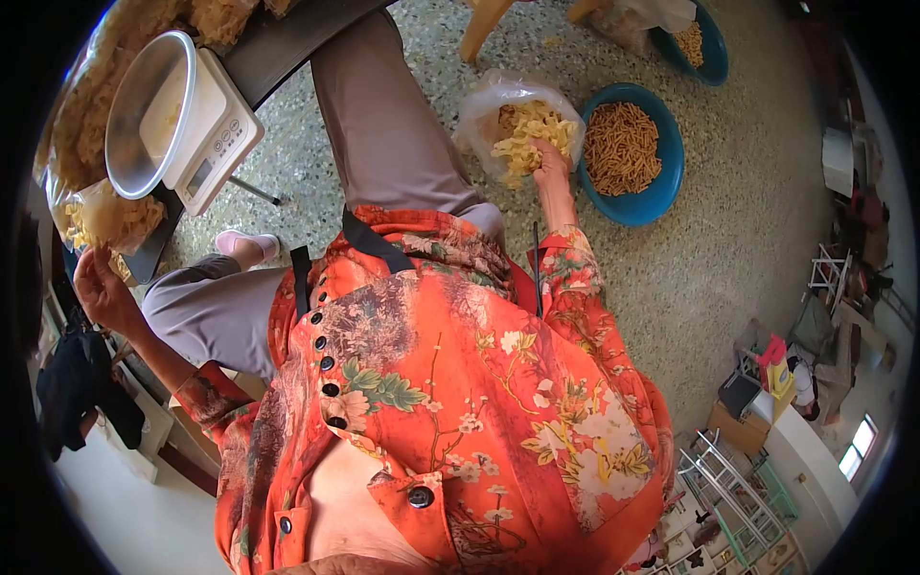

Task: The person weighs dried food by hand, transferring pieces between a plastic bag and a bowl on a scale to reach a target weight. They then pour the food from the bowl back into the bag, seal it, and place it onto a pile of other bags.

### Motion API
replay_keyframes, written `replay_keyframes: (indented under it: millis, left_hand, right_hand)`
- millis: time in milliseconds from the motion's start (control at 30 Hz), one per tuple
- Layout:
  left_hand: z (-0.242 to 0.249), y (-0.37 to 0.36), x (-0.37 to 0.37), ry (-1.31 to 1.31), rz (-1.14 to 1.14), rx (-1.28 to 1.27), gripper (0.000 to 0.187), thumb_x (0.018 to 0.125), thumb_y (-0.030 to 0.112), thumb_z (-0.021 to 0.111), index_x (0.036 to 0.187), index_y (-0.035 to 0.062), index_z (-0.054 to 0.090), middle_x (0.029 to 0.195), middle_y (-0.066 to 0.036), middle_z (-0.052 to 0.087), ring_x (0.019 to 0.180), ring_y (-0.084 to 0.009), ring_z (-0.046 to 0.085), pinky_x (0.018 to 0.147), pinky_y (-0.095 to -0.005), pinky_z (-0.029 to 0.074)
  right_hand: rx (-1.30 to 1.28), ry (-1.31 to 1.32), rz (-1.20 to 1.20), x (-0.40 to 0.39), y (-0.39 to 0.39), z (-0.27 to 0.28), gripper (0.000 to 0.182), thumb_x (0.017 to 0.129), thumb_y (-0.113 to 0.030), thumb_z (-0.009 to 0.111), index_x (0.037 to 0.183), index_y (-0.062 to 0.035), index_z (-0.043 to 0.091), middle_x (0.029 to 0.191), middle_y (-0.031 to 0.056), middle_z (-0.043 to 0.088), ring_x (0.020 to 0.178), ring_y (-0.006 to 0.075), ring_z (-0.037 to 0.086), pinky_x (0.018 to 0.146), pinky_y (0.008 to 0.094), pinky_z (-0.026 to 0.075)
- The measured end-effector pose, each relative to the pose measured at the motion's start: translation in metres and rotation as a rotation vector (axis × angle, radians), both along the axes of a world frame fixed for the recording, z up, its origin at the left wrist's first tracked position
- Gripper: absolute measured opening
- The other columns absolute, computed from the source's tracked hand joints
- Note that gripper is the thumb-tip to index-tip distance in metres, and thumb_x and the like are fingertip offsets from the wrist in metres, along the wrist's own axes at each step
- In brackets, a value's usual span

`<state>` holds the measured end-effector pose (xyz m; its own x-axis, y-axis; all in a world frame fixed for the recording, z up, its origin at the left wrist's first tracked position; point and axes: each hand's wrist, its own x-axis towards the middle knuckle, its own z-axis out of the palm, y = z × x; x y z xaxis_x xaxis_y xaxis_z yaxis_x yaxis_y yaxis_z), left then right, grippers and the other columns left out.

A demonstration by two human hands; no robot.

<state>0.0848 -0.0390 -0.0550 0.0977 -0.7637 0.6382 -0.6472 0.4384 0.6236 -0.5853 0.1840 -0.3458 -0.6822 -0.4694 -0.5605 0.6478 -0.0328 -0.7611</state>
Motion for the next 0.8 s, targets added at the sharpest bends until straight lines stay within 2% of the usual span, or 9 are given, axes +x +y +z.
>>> replay_keyframes:
  millis: [100, 167, 267, 567, 600, 633, 700, 733, 800]
  left_hand:
    - [-0.006, -0.003, 0.009, -0.001, -0.020, -0.008, 0.015, 0.100, 0.007, 0.069, 0.112, -0.0011, 0.068, 0.110, -0.010, 0.072, 0.095, -0.0150, 0.071, 0.087, -0.0298, 0.061]
    - [-0.003, -0.004, 0.007, -0.017, -0.022, -0.018, 0.015, 0.099, 0.007, 0.070, 0.111, -0.0013, 0.068, 0.109, -0.010, 0.073, 0.095, -0.0145, 0.071, 0.086, -0.0290, 0.060]
    - [-0.003, -0.003, 0.001, -0.031, 0.018, -0.015, 0.014, 0.099, 0.007, 0.070, 0.110, -0.0014, 0.069, 0.108, -0.010, 0.073, 0.093, -0.0140, 0.071, 0.086, -0.0282, 0.060]
    - [-0.004, -0.008, -0.008, 0.019, -0.003, -0.041, 0.013, 0.099, 0.006, 0.070, 0.110, -0.0013, 0.069, 0.106, -0.010, 0.074, 0.094, -0.0153, 0.072, 0.085, -0.0291, 0.061]
    - [-0.005, -0.010, -0.008, 0.019, 0.000, -0.044, 0.013, 0.099, 0.006, 0.070, 0.110, -0.0013, 0.069, 0.106, -0.010, 0.074, 0.094, -0.0153, 0.072, 0.085, -0.0291, 0.061]
    - [-0.007, -0.012, -0.008, 0.032, -0.018, -0.051, 0.013, 0.099, 0.005, 0.070, 0.110, -0.0014, 0.070, 0.106, -0.011, 0.074, 0.094, -0.0159, 0.072, 0.085, -0.0295, 0.061]
    - [-0.009, -0.012, -0.005, -0.030, -0.004, -0.118, 0.012, 0.098, 0.004, 0.069, 0.110, -0.0004, 0.070, 0.106, -0.011, 0.074, 0.093, -0.0167, 0.072, 0.082, -0.0305, 0.062]
    - [-0.008, -0.003, -0.006, -0.184, 0.098, -0.133, 0.012, 0.097, 0.003, 0.070, 0.110, 0.0012, 0.071, 0.105, -0.009, 0.074, 0.093, -0.0155, 0.072, 0.081, -0.0297, 0.061]
    - [-0.003, 0.002, -0.017, -0.029, 0.011, -0.162, 0.011, 0.096, 0.002, 0.072, 0.106, 0.0031, 0.071, 0.098, -0.006, 0.074, 0.091, -0.0132, 0.072, 0.082, -0.0273, 0.059]
  right_hand:
    - [-0.005, 0.053, 0.008, 0.007, 0.000, 0.011, 0.051, 0.078, 0.004, 0.080, 0.126, 0.0030, 0.063, 0.118, 0.0138, 0.072, 0.100, 0.0280, 0.074, 0.081, 0.0417, 0.065]
    - [-0.077, -0.040, 0.014, 0.000, 0.004, 0.011, 0.048, 0.076, 0.010, 0.078, 0.121, 0.0052, 0.065, 0.116, 0.0156, 0.072, 0.097, 0.0312, 0.074, 0.078, 0.0439, 0.065]
    - [-0.105, -0.144, 0.094, -0.022, 0.014, -0.012, 0.048, 0.076, 0.008, 0.079, 0.121, 0.0054, 0.065, 0.114, 0.0151, 0.072, 0.096, 0.0295, 0.074, 0.078, 0.0422, 0.065]
    - [-0.021, -0.042, 0.133, 0.004, 0.028, 0.058, 0.046, 0.078, 0.004, 0.079, 0.122, 0.0054, 0.065, 0.113, 0.0142, 0.073, 0.095, 0.0287, 0.075, 0.080, 0.0402, 0.064]
    - [-0.046, -0.090, 0.165, -0.009, 0.029, 0.043, 0.044, 0.081, 0.007, 0.069, 0.125, 0.0034, 0.065, 0.120, 0.0145, 0.071, 0.108, 0.0277, 0.071, 0.095, 0.0402, 0.058]
    - [-0.052, -0.093, 0.179, -0.013, 0.040, 0.052, 0.044, 0.081, 0.007, 0.069, 0.125, 0.0034, 0.065, 0.120, 0.0145, 0.071, 0.108, 0.0277, 0.071, 0.095, 0.0402, 0.058]
    - [0.126, 1.281, 0.753, -0.001, 0.060, 0.070, 0.046, 0.081, 0.004, 0.058, 0.127, 0.0001, 0.065, 0.131, 0.0144, 0.066, 0.125, 0.0241, 0.062, 0.111, 0.0359, 0.044]
    - [0.115, 1.437, 0.777, 0.003, 0.054, 0.058, 0.046, 0.083, 0.003, 0.058, 0.128, 0.0005, 0.064, 0.132, 0.0146, 0.066, 0.124, 0.0244, 0.062, 0.110, 0.0361, 0.045]
    - [0.085, 1.232, 0.756, -0.001, 0.052, 0.042, 0.045, 0.085, -0.001, 0.058, 0.130, 0.0012, 0.063, 0.133, 0.0150, 0.065, 0.123, 0.0249, 0.063, 0.108, 0.0364, 0.047]
